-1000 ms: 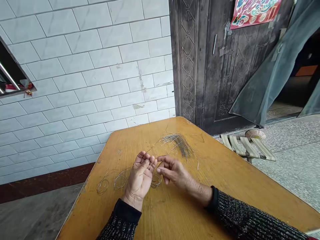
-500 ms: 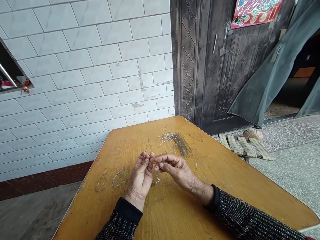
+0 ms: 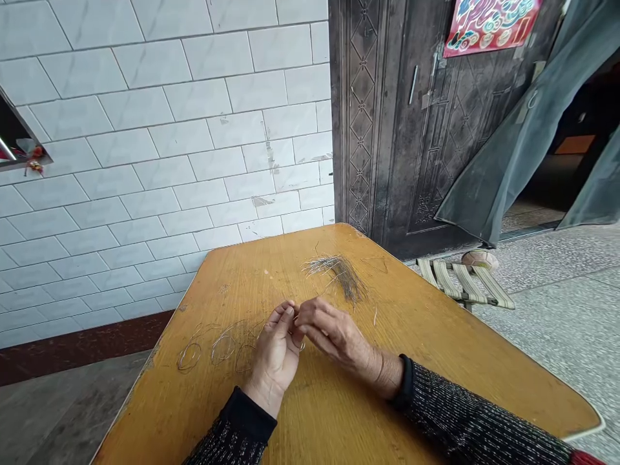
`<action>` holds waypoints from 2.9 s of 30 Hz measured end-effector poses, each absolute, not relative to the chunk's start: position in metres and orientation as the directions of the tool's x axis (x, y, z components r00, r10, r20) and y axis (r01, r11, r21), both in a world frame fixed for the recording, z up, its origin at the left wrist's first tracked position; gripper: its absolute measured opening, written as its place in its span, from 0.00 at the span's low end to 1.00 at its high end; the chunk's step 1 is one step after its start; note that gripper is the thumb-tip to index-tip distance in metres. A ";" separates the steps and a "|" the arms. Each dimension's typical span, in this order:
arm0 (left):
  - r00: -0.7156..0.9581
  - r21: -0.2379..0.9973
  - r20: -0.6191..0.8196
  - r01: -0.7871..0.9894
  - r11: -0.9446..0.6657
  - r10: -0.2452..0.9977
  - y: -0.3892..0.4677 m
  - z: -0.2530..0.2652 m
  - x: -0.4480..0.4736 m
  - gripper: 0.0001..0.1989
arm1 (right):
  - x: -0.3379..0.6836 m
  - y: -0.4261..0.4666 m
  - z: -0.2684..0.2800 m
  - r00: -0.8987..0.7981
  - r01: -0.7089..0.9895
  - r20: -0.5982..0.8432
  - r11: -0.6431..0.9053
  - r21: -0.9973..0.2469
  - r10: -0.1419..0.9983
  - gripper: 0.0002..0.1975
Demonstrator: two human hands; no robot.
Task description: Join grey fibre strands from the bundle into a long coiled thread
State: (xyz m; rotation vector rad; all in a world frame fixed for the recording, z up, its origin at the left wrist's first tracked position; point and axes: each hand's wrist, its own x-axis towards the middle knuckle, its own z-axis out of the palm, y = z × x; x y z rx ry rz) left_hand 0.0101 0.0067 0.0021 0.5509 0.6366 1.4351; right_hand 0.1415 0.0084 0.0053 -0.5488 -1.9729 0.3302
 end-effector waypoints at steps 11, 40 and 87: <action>0.003 0.885 0.008 -0.466 -0.005 1.000 0.003 0.008 0.007 0.14 | 0.140 0.025 0.009 -0.092 -0.412 0.330 0.266 -0.871 0.939 0.14; -0.024 0.978 0.185 -0.090 -0.186 0.982 0.003 0.008 0.006 0.12 | 0.142 0.028 -0.003 -0.243 0.237 0.440 0.493 -0.837 0.864 0.15; 0.211 0.663 0.243 0.676 -0.321 0.947 0.006 0.000 0.003 0.11 | 0.144 0.019 0.006 -0.475 0.851 0.367 0.523 -0.037 0.800 0.07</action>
